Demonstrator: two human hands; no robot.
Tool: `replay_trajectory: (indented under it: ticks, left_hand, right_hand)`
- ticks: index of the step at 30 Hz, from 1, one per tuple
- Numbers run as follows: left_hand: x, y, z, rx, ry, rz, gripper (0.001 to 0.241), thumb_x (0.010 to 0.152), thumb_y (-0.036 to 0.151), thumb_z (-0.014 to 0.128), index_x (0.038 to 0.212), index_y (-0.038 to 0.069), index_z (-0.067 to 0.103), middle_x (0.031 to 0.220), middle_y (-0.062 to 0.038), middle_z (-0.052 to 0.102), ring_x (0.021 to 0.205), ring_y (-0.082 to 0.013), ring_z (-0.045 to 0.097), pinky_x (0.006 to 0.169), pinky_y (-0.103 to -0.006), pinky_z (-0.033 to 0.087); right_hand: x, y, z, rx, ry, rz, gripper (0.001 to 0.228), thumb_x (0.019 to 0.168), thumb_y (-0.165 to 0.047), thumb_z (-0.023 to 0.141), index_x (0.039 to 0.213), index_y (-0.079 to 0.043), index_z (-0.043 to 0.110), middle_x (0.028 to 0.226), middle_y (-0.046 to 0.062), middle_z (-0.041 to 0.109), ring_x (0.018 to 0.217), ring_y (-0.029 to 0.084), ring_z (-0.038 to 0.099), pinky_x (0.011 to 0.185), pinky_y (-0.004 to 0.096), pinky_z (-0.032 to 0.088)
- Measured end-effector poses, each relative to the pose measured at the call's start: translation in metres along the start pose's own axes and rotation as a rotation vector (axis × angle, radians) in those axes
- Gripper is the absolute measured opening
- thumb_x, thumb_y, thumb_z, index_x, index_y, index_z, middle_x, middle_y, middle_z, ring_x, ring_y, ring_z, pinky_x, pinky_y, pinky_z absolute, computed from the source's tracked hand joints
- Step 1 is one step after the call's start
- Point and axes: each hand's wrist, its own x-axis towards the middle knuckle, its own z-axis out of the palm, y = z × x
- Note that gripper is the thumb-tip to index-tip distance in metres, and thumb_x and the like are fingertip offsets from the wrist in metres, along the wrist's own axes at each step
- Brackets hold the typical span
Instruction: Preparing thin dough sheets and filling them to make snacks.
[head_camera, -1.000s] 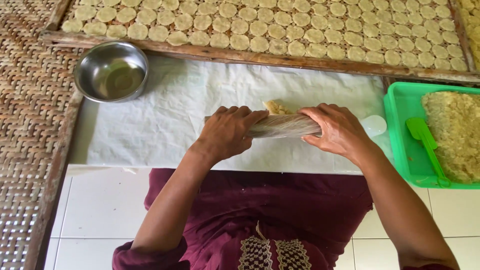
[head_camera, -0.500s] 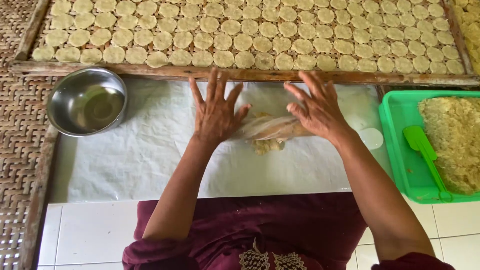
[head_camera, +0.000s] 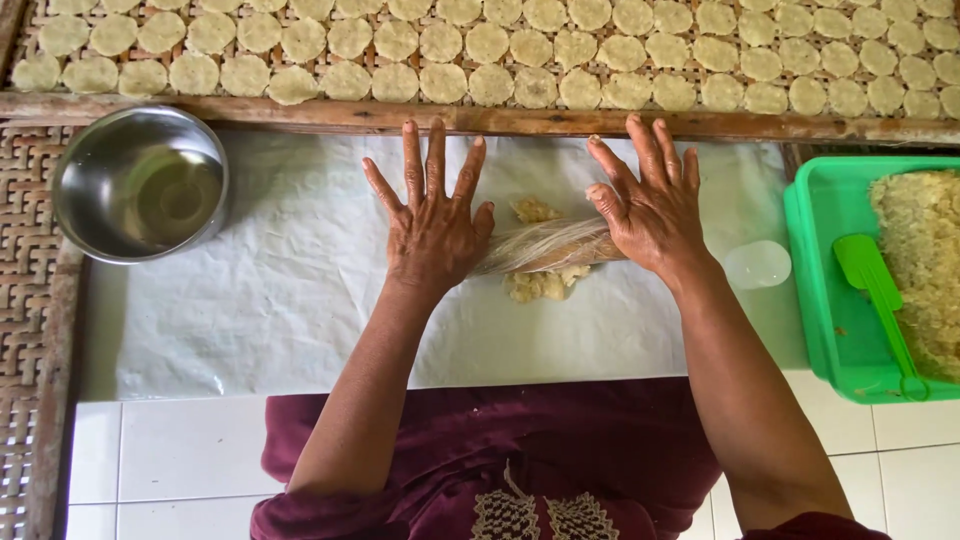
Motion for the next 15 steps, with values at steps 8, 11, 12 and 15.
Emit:
replay_trajectory:
  ticks: [8,11,12,15]
  left_hand:
    - [-0.036,0.011,0.007,0.023,0.033,0.024,0.062,0.098,0.046,0.053,0.156,0.023,0.047,0.167,-0.016,0.027,0.157,-0.0387,0.006,0.114,-0.0803,0.001]
    - [-0.059,0.018,0.008,0.024,0.037,0.017,0.059,0.101,0.046,0.051,0.155,0.023,0.049,0.164,-0.015,0.035,0.156,-0.0394,0.016,0.120,-0.0748,0.006]
    - [-0.069,0.021,0.008,0.004,0.029,0.008,0.059,0.102,0.046,0.050,0.156,0.023,0.049,0.164,-0.015,0.037,0.155,-0.0393,0.021,0.121,-0.0720,0.008]
    - [-0.074,0.019,0.011,-0.024,0.035,0.006,0.061,0.102,0.047,0.048,0.157,0.023,0.046,0.164,-0.015,0.039,0.154,-0.0384,0.025,0.124,-0.0689,0.010]
  right_hand:
    - [-0.046,-0.023,-0.007,-0.038,0.160,-0.027,0.049,0.110,-0.050,0.044,0.151,-0.027,0.058,0.167,0.017,0.035,0.149,0.037,0.038,0.119,0.057,0.031]
    - [-0.066,-0.032,-0.006,0.006,0.198,0.006,0.047,0.109,-0.048,0.048,0.148,-0.023,0.060,0.164,0.014,0.042,0.142,0.033,0.048,0.115,0.051,0.040]
    - [-0.075,-0.033,-0.004,-0.010,0.227,0.001,0.048,0.109,-0.048,0.049,0.148,-0.022,0.060,0.164,0.012,0.044,0.142,0.032,0.049,0.115,0.050,0.041]
    - [-0.078,-0.030,0.000,-0.042,0.270,-0.027,0.048,0.110,-0.046,0.050,0.149,-0.020,0.060,0.164,0.011,0.044,0.145,0.031,0.049,0.116,0.050,0.041]
